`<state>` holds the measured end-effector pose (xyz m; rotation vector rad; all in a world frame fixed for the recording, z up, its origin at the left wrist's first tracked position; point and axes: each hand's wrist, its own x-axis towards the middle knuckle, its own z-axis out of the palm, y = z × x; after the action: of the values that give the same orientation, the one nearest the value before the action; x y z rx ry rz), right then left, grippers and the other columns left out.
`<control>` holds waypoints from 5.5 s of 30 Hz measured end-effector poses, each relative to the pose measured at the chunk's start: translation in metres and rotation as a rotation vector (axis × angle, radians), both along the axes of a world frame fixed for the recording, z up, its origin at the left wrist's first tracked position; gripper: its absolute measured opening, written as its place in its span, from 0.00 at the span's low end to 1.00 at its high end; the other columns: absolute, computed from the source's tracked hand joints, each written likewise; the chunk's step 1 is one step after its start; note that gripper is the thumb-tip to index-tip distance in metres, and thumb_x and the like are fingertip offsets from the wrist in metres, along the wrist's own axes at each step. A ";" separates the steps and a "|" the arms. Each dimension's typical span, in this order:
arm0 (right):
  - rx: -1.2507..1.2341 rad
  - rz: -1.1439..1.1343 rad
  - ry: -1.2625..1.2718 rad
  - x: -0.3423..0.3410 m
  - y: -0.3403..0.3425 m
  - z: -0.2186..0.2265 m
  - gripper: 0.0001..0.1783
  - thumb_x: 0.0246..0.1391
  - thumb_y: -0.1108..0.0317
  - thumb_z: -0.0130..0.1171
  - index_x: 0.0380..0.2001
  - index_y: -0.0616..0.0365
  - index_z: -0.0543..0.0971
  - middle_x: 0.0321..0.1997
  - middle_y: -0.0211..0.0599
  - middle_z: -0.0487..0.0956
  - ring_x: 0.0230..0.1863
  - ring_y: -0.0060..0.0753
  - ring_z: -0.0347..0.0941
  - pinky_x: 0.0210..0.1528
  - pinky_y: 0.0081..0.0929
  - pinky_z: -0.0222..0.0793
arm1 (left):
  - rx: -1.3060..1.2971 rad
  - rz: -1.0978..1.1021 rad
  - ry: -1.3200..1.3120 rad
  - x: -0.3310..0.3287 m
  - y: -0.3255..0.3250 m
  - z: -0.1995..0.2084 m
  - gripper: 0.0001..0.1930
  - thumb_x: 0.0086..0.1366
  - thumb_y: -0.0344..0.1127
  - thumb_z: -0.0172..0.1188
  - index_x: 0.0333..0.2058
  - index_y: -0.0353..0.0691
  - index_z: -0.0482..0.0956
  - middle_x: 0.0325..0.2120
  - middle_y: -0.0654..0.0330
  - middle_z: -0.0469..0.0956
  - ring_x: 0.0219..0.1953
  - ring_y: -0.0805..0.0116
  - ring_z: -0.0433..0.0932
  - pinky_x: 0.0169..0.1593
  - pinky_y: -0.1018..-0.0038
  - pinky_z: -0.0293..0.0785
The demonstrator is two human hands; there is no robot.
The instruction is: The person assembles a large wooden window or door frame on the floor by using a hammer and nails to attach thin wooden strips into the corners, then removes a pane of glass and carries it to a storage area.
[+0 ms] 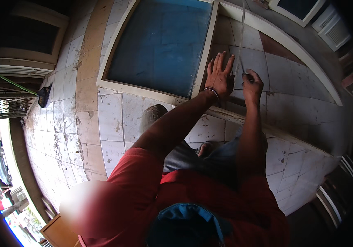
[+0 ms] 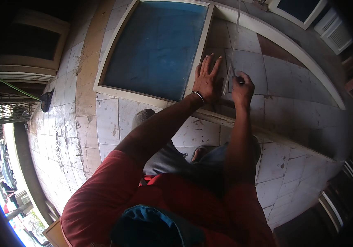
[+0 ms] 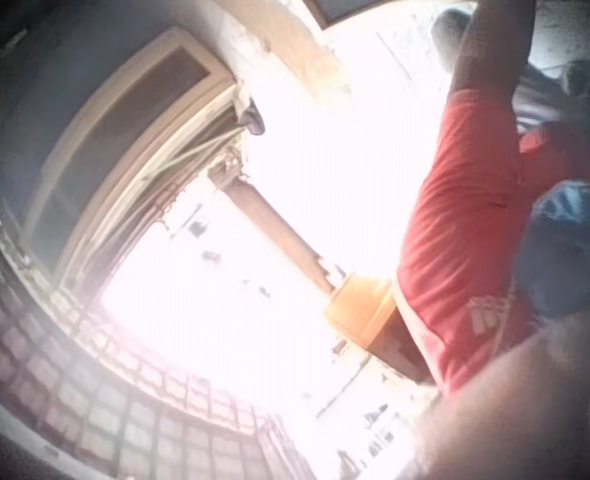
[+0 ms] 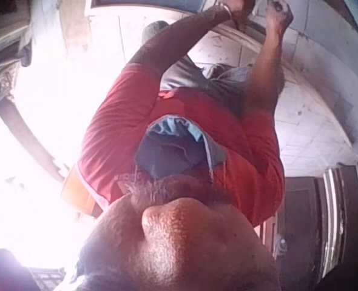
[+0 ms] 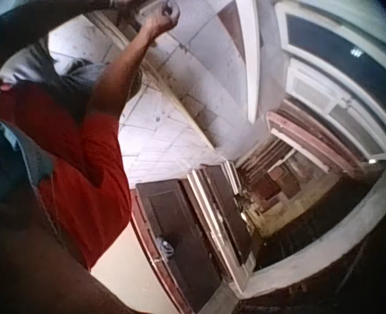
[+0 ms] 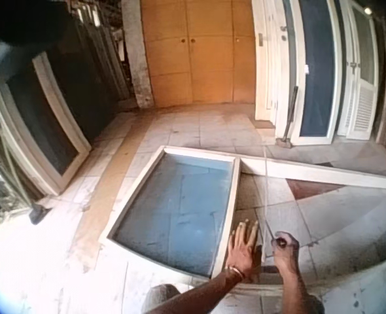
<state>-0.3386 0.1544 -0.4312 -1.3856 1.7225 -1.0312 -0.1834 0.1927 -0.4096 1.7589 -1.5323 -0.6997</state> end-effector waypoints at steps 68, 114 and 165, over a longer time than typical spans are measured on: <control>0.223 0.610 0.042 0.129 0.037 0.025 0.21 0.59 0.52 0.54 0.43 0.60 0.76 0.31 0.52 0.79 0.33 0.47 0.77 0.39 0.39 0.70 | 0.112 -0.410 -0.395 0.206 0.097 -0.104 0.07 0.64 0.40 0.55 0.33 0.47 0.80 0.32 0.61 0.79 0.32 0.64 0.78 0.38 0.66 0.76; 0.456 0.696 0.219 0.208 0.071 -0.016 0.11 0.56 0.69 0.52 0.35 0.60 0.82 0.34 0.50 0.81 0.38 0.51 0.79 0.42 0.37 0.74 | 0.295 -0.190 -0.257 0.257 0.104 -0.143 0.16 0.56 0.55 0.60 0.40 0.58 0.84 0.48 0.61 0.74 0.55 0.57 0.65 0.59 0.59 0.57; 0.295 0.283 -0.392 0.073 0.056 0.035 0.15 0.57 0.57 0.58 0.41 0.56 0.74 0.36 0.35 0.74 0.32 0.24 0.70 0.37 0.24 0.68 | -0.593 0.307 0.832 0.202 -0.052 0.108 0.15 0.70 0.44 0.51 0.38 0.34 0.72 0.26 0.62 0.73 0.26 0.74 0.72 0.33 0.75 0.71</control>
<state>-0.2656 0.2107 -0.3964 -1.1110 1.2877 -0.7903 0.0185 0.1411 -0.3020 1.0113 -0.7574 -0.6163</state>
